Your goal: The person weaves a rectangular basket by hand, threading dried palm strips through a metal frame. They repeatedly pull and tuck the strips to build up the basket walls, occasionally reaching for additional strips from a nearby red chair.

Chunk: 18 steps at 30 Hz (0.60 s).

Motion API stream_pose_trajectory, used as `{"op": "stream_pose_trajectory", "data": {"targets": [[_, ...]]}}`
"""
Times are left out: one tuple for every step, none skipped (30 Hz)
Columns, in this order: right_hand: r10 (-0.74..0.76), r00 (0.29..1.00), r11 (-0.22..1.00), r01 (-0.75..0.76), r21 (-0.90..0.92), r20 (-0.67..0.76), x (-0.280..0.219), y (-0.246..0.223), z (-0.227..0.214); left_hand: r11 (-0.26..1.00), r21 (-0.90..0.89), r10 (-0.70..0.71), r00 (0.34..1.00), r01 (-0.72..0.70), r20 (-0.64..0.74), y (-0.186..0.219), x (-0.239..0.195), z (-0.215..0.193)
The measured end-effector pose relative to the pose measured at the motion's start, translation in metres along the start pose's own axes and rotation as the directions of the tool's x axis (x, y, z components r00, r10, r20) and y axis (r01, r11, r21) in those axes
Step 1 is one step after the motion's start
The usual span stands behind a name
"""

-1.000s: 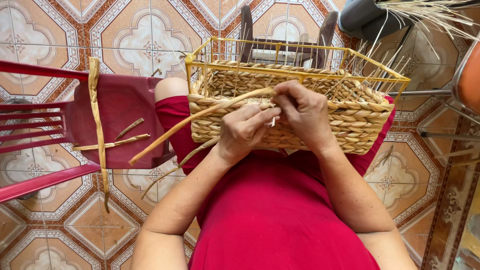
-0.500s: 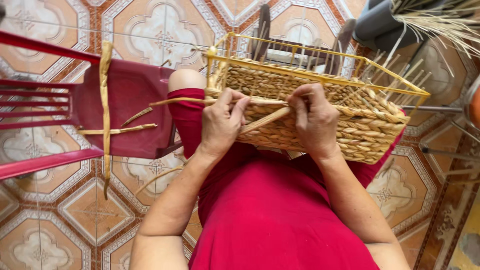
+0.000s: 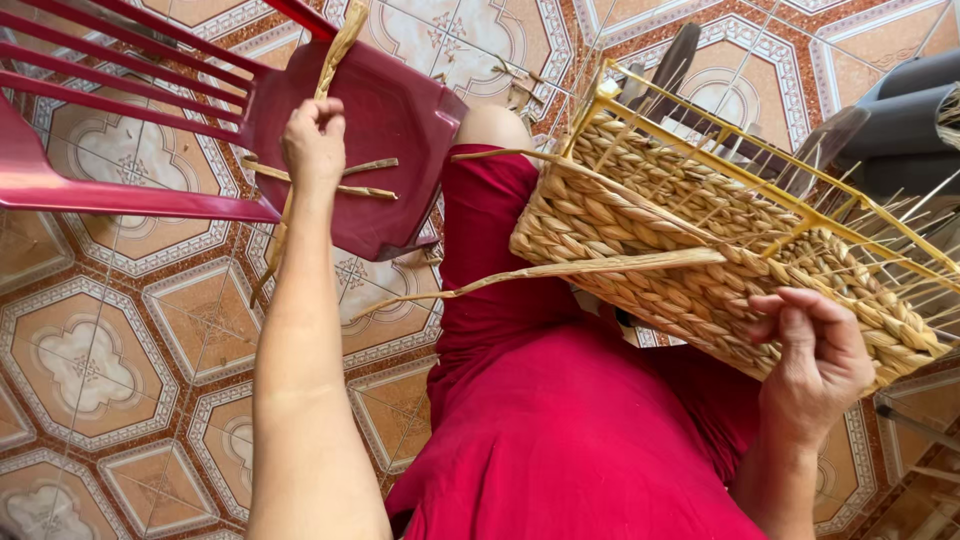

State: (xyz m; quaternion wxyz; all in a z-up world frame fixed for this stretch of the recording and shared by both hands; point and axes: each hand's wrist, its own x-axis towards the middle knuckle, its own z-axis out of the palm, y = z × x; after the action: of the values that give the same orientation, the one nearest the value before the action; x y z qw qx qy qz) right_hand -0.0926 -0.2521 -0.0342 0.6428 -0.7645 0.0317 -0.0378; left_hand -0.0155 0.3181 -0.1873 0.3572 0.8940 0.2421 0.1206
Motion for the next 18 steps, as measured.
{"op": "stream_pose_trajectory", "data": {"targets": [[0.010, 1.000, 1.000, -0.010, -0.016, -0.012, -0.002, 0.002, -0.002, 0.975, 0.219, 0.004, 0.998, -0.019, 0.069, -0.020, -0.001, 0.000], [0.022, 1.000, 1.000, -0.023, -0.014, -0.016, -0.004, 0.003, -0.004, 0.952, 0.306, -0.068, 0.981, 0.009, 0.182, -0.036, -0.007, 0.004], [0.033, 0.999, 0.999, -0.033, -0.012, -0.025, -0.005, 0.004, -0.004, 0.920, 0.390, -0.142, 0.948, 0.020, 0.287, -0.046, -0.012, 0.009], [0.043, 0.998, 0.999, -0.044, -0.010, -0.035, -0.006, 0.004, -0.004, 0.881, 0.472, -0.221, 0.898, 0.017, 0.380, -0.054, -0.018, 0.013], [0.045, 0.998, 0.999, -0.046, -0.017, -0.033, -0.008, 0.004, -0.004, 0.863, 0.504, -0.235, 0.895, 0.013, 0.379, -0.057, -0.027, 0.017], [0.047, 0.998, 0.999, -0.048, -0.025, -0.031, -0.009, 0.003, -0.004, 0.844, 0.536, -0.248, 0.893, 0.009, 0.376, -0.057, -0.037, 0.025], [0.046, 0.999, 0.998, -0.047, -0.029, -0.026, -0.008, 0.003, -0.002, 0.823, 0.567, -0.262, 0.892, 0.006, 0.370, -0.054, -0.045, 0.029], [0.051, 0.999, 0.998, -0.051, -0.027, -0.017, -0.008, 0.003, 0.000, 0.831, 0.557, -0.238, 0.897, -0.010, 0.371, -0.051, -0.050, 0.031], [0.055, 0.998, 0.998, -0.055, -0.026, -0.007, -0.006, 0.002, 0.001, 0.838, 0.545, -0.216, 0.902, -0.025, 0.373, -0.046, -0.055, 0.033], [0.060, 0.998, 0.998, -0.060, -0.026, 0.004, -0.005, 0.001, 0.003, 0.845, 0.534, -0.194, 0.907, -0.039, 0.374, -0.040, -0.058, 0.032], [0.061, 0.998, 0.998, -0.061, -0.028, 0.007, -0.004, 0.000, 0.005, 0.874, 0.481, -0.132, 0.914, -0.076, 0.383, -0.035, -0.059, 0.030], [0.063, 0.998, 0.998, -0.063, -0.031, 0.011, -0.004, -0.002, 0.006, 0.898, 0.426, -0.068, 0.919, -0.113, 0.388, -0.029, -0.057, 0.027], [0.065, 0.998, 0.997, -0.064, -0.032, 0.013, -0.003, -0.003, 0.008, 0.916, 0.371, -0.003, 0.921, -0.154, 0.390, -0.023, -0.055, 0.023], [0.050, 0.998, 0.998, -0.049, -0.048, 0.032, -0.002, -0.004, 0.009, 0.958, 0.268, 0.000, 0.930, -0.106, 0.368, -0.017, -0.051, 0.018], [0.037, 0.998, 0.997, -0.034, -0.064, 0.044, -0.002, -0.005, 0.010, 0.985, 0.158, 0.005, 0.937, -0.064, 0.349, -0.010, -0.044, 0.013], [0.034, 0.998, 0.997, -0.031, -0.071, 0.049, -0.001, -0.006, 0.010, 0.999, 0.045, 0.007, 0.944, -0.024, 0.331, -0.002, -0.038, 0.008], [0.036, 0.998, 0.996, -0.032, -0.080, 0.053, -0.003, -0.007, 0.010, 0.983, -0.182, 0.048, 0.949, 0.010, 0.313, 0.005, -0.034, 0.001], [0.048, 0.998, 0.996, -0.044, -0.079, 0.050, -0.005, -0.008, 0.010, 0.916, -0.399, 0.082, 0.954, 0.041, 0.287, 0.013, -0.029, -0.006]]}}
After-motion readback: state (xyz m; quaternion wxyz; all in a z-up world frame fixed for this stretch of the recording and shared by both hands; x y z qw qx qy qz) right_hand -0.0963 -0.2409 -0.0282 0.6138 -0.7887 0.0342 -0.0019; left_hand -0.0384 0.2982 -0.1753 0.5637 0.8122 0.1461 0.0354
